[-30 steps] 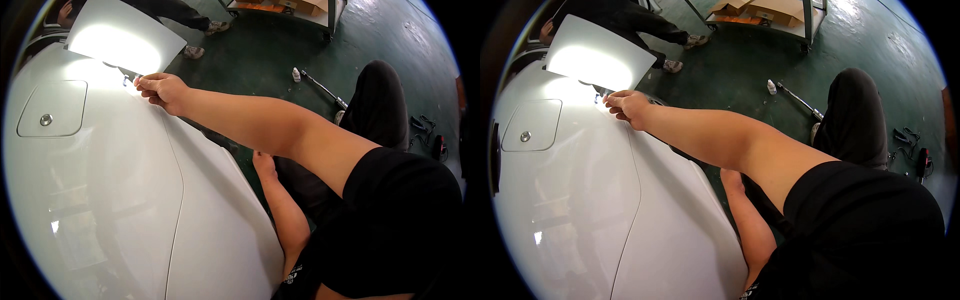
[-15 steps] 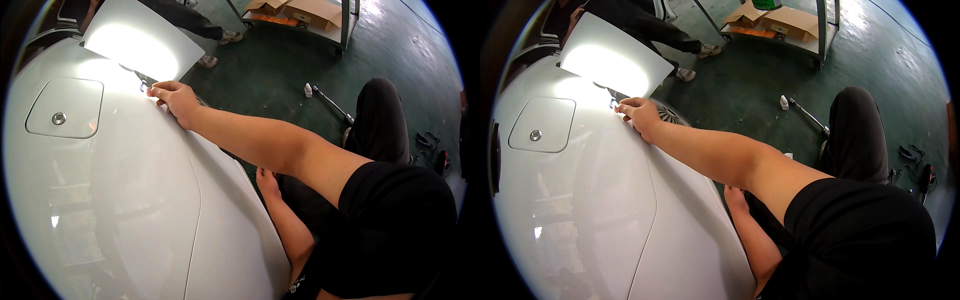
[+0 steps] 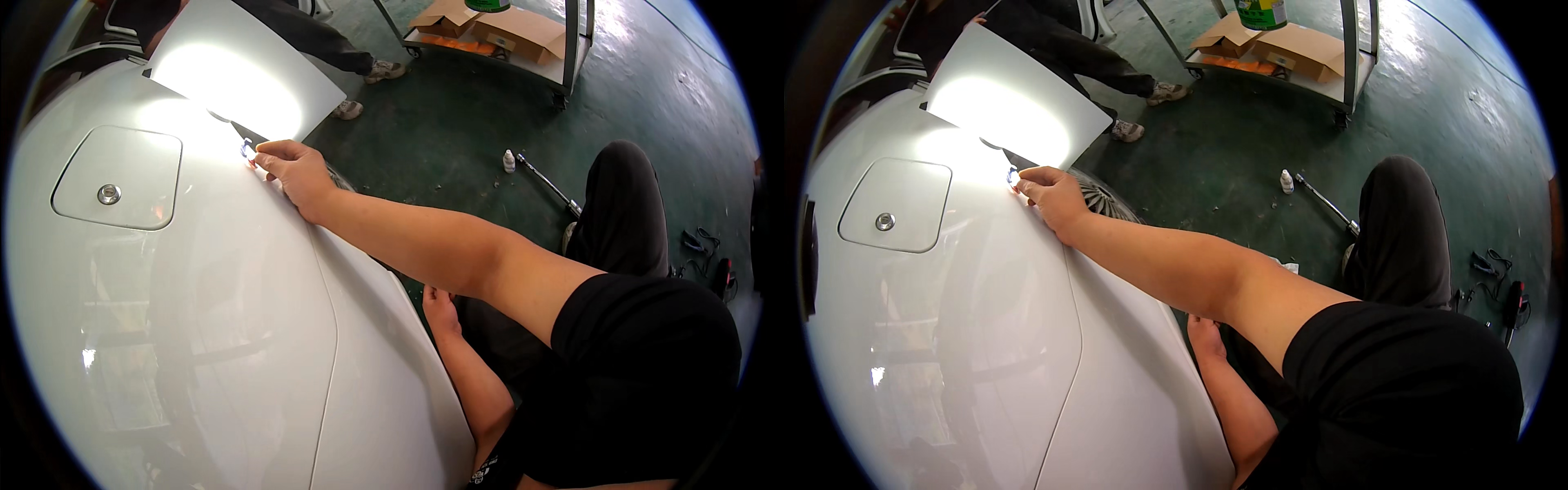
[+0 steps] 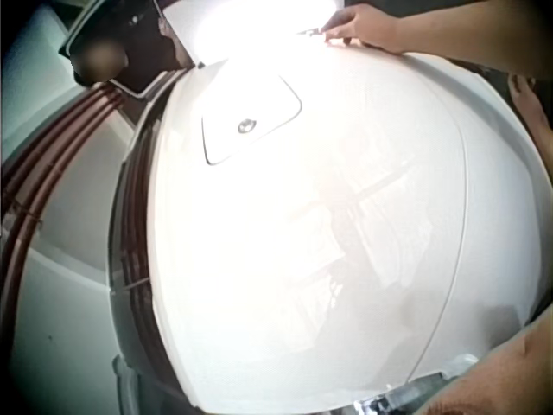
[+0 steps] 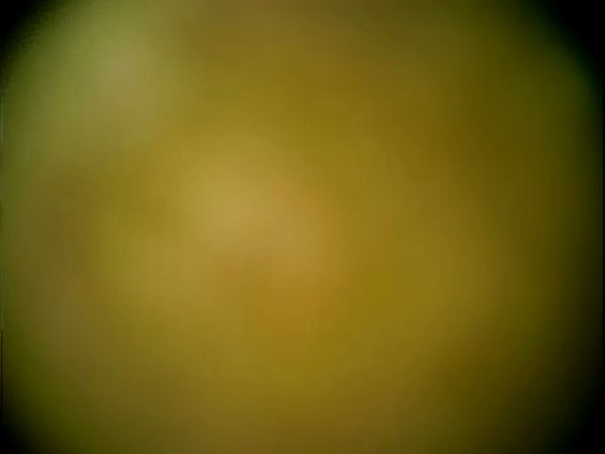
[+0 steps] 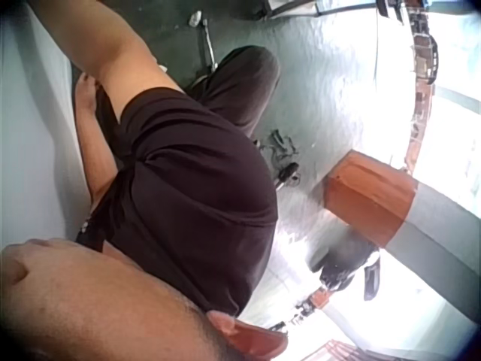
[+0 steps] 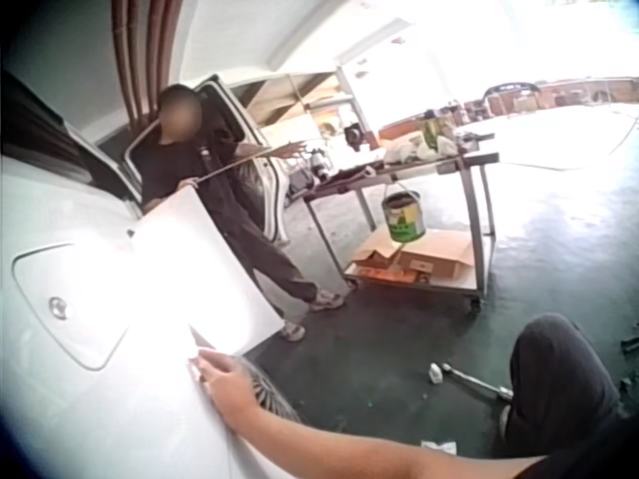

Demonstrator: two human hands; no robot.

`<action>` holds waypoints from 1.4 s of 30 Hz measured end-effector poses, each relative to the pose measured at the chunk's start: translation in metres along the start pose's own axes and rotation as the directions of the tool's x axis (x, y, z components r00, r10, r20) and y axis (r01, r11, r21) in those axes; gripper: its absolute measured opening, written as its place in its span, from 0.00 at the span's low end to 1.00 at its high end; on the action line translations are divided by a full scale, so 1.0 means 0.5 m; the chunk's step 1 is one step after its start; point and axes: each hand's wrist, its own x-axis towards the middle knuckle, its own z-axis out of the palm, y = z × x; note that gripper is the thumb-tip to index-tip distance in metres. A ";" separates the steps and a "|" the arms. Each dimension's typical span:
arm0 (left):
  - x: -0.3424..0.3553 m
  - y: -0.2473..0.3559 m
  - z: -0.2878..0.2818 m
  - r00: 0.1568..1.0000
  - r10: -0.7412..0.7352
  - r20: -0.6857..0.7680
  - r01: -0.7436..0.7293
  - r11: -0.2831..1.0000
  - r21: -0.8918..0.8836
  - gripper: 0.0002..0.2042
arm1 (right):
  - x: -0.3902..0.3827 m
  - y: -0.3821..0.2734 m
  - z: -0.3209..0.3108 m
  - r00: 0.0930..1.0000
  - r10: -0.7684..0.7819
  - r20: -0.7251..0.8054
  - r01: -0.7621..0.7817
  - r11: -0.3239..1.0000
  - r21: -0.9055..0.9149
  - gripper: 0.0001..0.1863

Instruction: The person cleans the rear bumper of a white car with a spray and cloth, then uses a hot glue gun to apply glue to a dent and attach a small blue plastic piece. They also use a white rectangular board to inspect the surface and apply glue to the fuel door area.

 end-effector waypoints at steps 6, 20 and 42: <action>-0.002 -0.002 -0.002 1.000 -0.002 -0.002 0.002 1.000 -0.028 0.10 | 0.009 0.014 -0.001 0.999 -0.035 0.021 0.034 0.999 0.019 0.13; 0.011 -0.016 -0.015 1.000 -0.027 0.011 0.027 0.999 -0.022 0.10 | 0.002 0.009 0.003 0.999 -0.050 0.021 0.051 0.997 -0.054 0.12; 0.009 -0.016 -0.014 0.999 -0.017 0.027 0.017 1.000 -0.011 0.10 | -0.003 0.006 0.005 0.999 -0.048 -0.004 0.047 0.992 -0.116 0.11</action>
